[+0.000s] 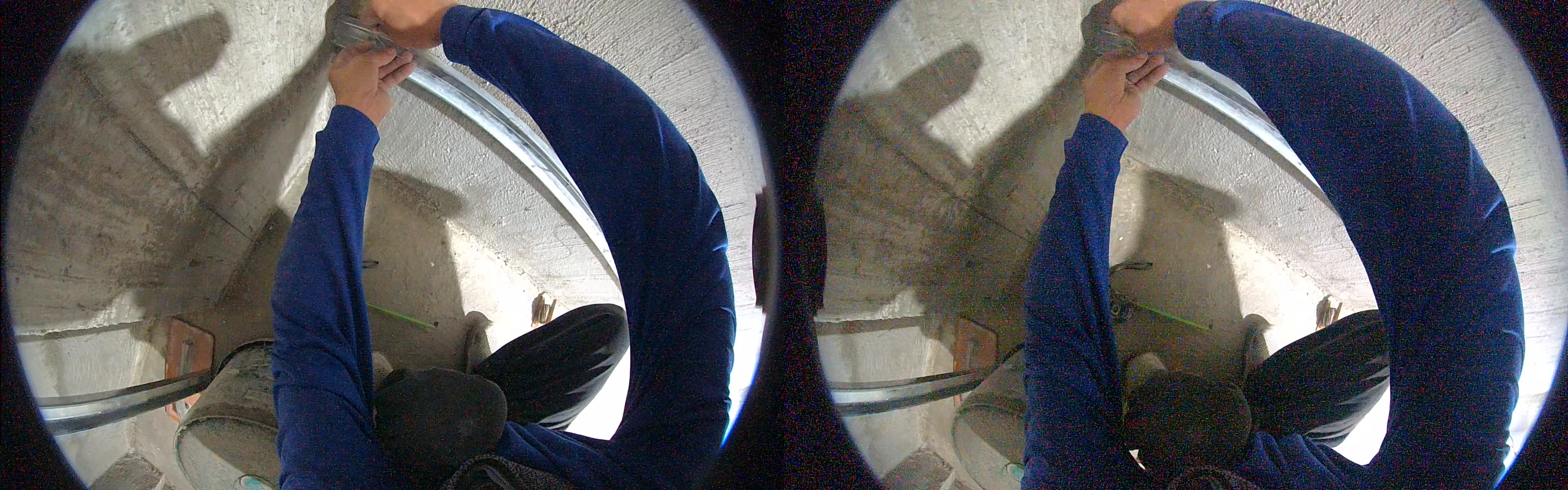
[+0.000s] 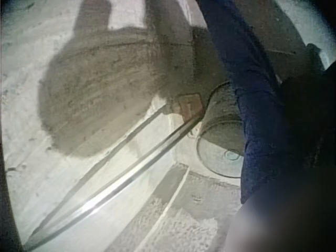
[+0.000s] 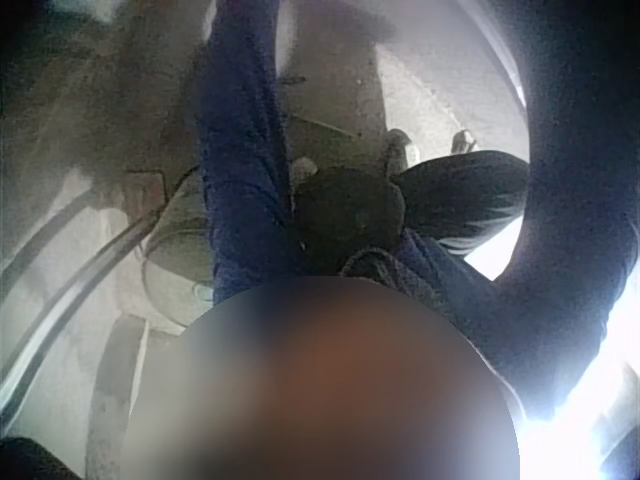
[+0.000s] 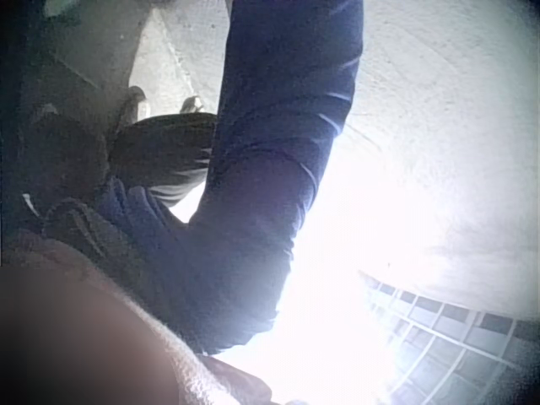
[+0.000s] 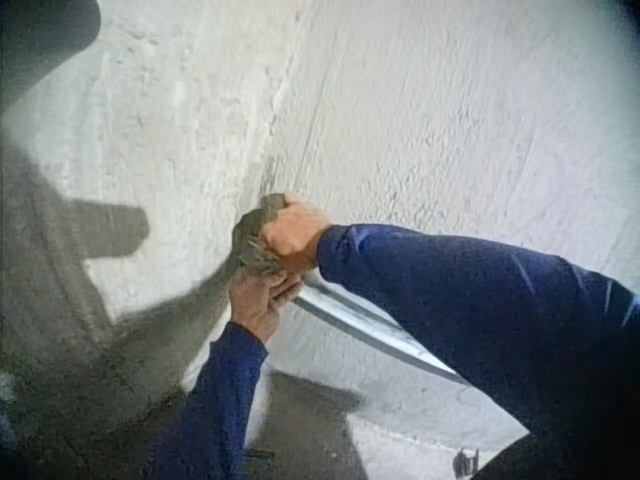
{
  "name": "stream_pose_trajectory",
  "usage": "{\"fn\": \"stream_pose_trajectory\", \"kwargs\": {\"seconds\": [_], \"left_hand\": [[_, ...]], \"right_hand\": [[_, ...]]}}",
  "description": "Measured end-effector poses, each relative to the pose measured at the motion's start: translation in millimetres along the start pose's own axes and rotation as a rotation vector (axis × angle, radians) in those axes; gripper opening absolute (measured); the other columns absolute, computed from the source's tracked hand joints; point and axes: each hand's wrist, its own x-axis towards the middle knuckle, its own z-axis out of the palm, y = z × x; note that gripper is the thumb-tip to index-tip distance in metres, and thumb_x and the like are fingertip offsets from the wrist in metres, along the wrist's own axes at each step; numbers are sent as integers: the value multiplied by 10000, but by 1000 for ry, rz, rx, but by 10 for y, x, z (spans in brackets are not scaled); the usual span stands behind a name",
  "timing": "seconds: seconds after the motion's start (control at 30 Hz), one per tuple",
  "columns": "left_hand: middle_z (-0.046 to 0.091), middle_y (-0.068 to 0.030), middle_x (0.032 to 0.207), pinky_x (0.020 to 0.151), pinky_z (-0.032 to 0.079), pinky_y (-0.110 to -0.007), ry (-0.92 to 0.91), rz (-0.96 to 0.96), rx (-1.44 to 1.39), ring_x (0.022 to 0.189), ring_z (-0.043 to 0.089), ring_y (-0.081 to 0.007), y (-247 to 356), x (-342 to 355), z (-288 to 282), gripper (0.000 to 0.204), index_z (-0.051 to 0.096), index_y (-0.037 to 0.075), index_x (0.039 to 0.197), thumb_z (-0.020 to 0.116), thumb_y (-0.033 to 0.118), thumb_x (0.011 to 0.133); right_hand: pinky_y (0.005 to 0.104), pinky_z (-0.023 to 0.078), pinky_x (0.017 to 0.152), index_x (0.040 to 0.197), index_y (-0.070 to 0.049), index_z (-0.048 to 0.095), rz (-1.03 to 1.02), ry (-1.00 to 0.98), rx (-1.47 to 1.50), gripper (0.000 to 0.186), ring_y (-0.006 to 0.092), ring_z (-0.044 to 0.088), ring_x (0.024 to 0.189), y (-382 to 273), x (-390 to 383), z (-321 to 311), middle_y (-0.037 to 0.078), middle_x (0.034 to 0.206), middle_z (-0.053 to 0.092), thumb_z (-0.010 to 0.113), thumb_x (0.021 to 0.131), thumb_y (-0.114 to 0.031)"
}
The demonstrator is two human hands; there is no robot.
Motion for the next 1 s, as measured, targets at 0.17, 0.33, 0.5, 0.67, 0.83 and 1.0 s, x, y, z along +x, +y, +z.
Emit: {"fn": "stream_pose_trajectory", "kwargs": {"seconds": [0.17, 0.33, 0.5, 0.67, 0.83, 1.0], "left_hand": [[561, -169, 911, 767, 523, -511, -75, -2, -191, 814, 612, -340, 52, -51, -16, 208, 464, 5, 1036, 519, 16, 836], [558, -179, 1008, 882, 463, -537, 23, -7, -106, 942, 565, -365, 52, -23, 4, 182, 495, 1, 1019, 527, 77, 857], [564, -145, 987, 850, 469, -510, 77, -44, -126, 896, 563, -322, 43, 39, 23, 170, 512, 25, 1026, 505, 82, 867], [594, -96, 880, 711, 498, -474, 22, -66, -188, 689, 583, -272, 35, 81, -16, 171, 538, 26, 1019, 541, 118, 876], [603, -91, 909, 696, 501, -462, 35, -69, -191, 692, 585, -267, 34, 92, -14, 188, 540, 32, 1032, 545, 133, 873], [574, -81, 903, 771, 483, -436, 50, -60, -122, 788, 545, -236, 6, 126, -10, 167, 535, 47, 1016, 497, 124, 873]], "right_hand": [[390, 357, 880, 737, -79, 682, 33, -54, -68, 142, 251, 627, 718, -7, 4, -1, 109, 702, 647, 578, 722, -176], [390, 356, 900, 732, -91, 684, 27, -67, -123, 112, 230, 627, 727, -39, 9, -12, 98, 702, 647, 617, 696, -173], [384, 352, 893, 738, -111, 685, 47, -74, -87, 174, 223, 625, 739, -77, 5, -59, 87, 712, 647, 691, 650, -261], [378, 350, 876, 718, -115, 683, 18, -80, -14, 223, 225, 624, 739, -46, -14, -91, 91, 719, 648, 714, 623, -314], [384, 355, 866, 695, -111, 679, 38, -2, -27, 124, 238, 625, 718, -48, 18, -16, 95, 703, 647, 654, 658, -227], [386, 358, 864, 685, -104, 675, 46, 15, 0, 110, 244, 626, 702, -29, 33, 31, 107, 687, 644, 595, 676, -179]]}}
